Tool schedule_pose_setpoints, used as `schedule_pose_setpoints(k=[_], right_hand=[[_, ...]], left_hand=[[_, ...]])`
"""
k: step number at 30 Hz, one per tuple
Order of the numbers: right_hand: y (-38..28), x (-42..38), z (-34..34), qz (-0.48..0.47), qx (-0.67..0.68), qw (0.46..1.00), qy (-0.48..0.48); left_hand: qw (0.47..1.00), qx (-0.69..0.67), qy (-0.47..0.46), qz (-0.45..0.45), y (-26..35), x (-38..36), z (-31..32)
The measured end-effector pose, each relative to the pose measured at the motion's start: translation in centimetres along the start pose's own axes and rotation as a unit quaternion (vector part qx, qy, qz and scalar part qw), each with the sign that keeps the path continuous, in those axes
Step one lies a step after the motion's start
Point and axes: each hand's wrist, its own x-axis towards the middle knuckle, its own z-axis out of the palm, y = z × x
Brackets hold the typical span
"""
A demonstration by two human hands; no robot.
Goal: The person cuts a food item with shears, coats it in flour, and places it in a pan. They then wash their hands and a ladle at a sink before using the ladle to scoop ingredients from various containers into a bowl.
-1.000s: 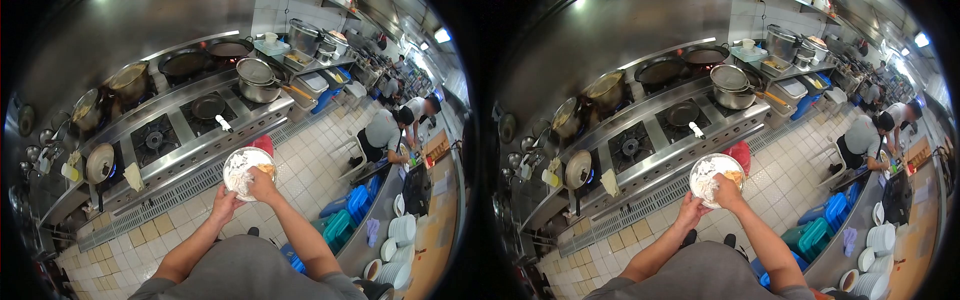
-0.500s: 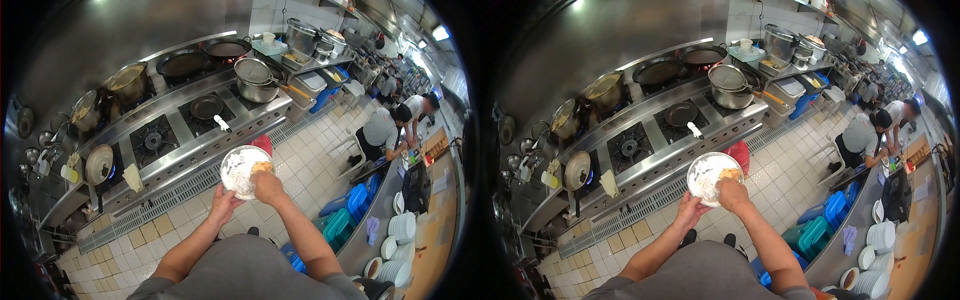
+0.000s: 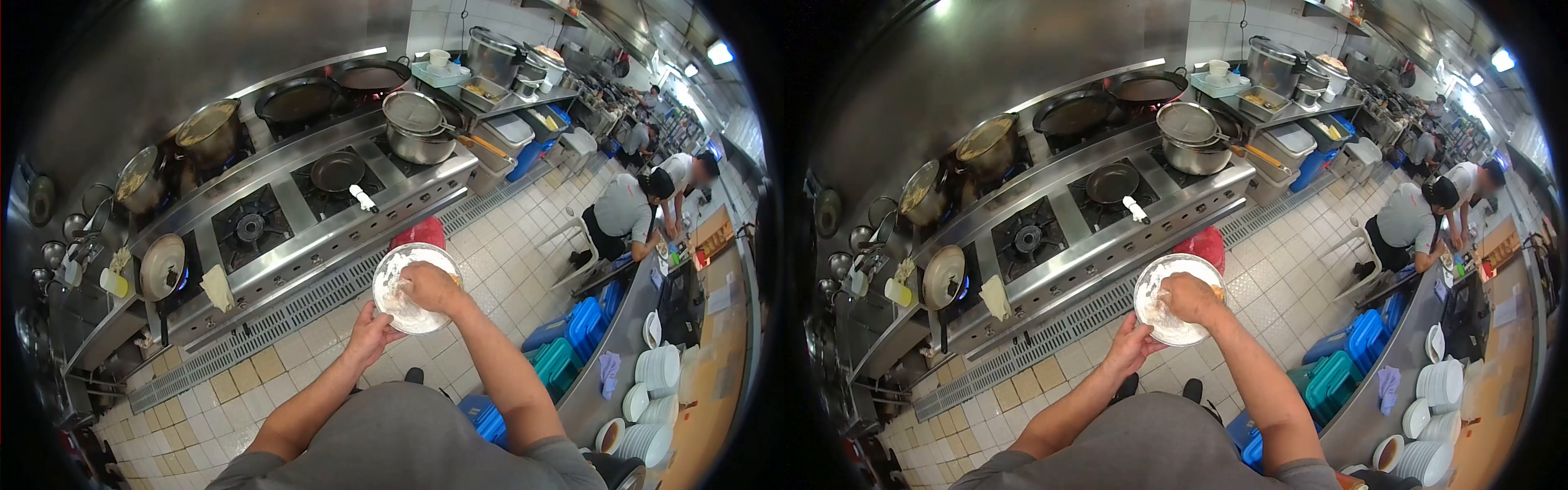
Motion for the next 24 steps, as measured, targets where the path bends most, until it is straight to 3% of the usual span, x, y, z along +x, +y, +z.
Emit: schedule_pose_setpoints(k=[2,5,7,11,14,17,22,23,24], right_hand=[[-0.2,-0.2,-0.7,-0.019,-0.024,1.0,0.004],[0.6,-0.6,-0.7,-0.024,0.063,0.997,0.028],[0.3,-1.2,-0.6,-0.076,0.034,0.997,-0.008],[-1.1,-0.6,0.2,-0.087,-0.015,0.996,-0.025],[-0.4,0.3,0.0,-0.009,-0.044,0.996,-0.075],[0.9,0.4,-0.3,-0.038,-0.01,0.999,-0.028],[-0.6,0.9,-2.5,-0.006,0.149,0.987,0.059],[-1.0,0.8,-3.1,0.053,0.177,0.982,0.034],[-0.7,1.0,-2.7,0.053,0.176,0.982,0.034]], left_hand=[[1.0,-0.001,-0.003,0.003,0.1,0.0,0.1],[1.0,-0.009,0.005,0.009,0.5,-0.1,0.2],[1.0,-0.006,0.003,0.008,0.3,-0.1,0.0],[1.0,0.0,0.007,-0.001,0.2,0.2,0.1],[1.0,0.002,0.017,-0.004,0.1,0.3,-0.2],[1.0,0.002,0.02,0.009,0.4,0.3,0.0],[1.0,-0.004,0.013,0.009,0.8,0.6,0.2],[1.0,-0.004,0.012,0.01,0.8,0.7,0.2],[1.0,0.002,0.017,0.003,0.8,0.7,0.2]])
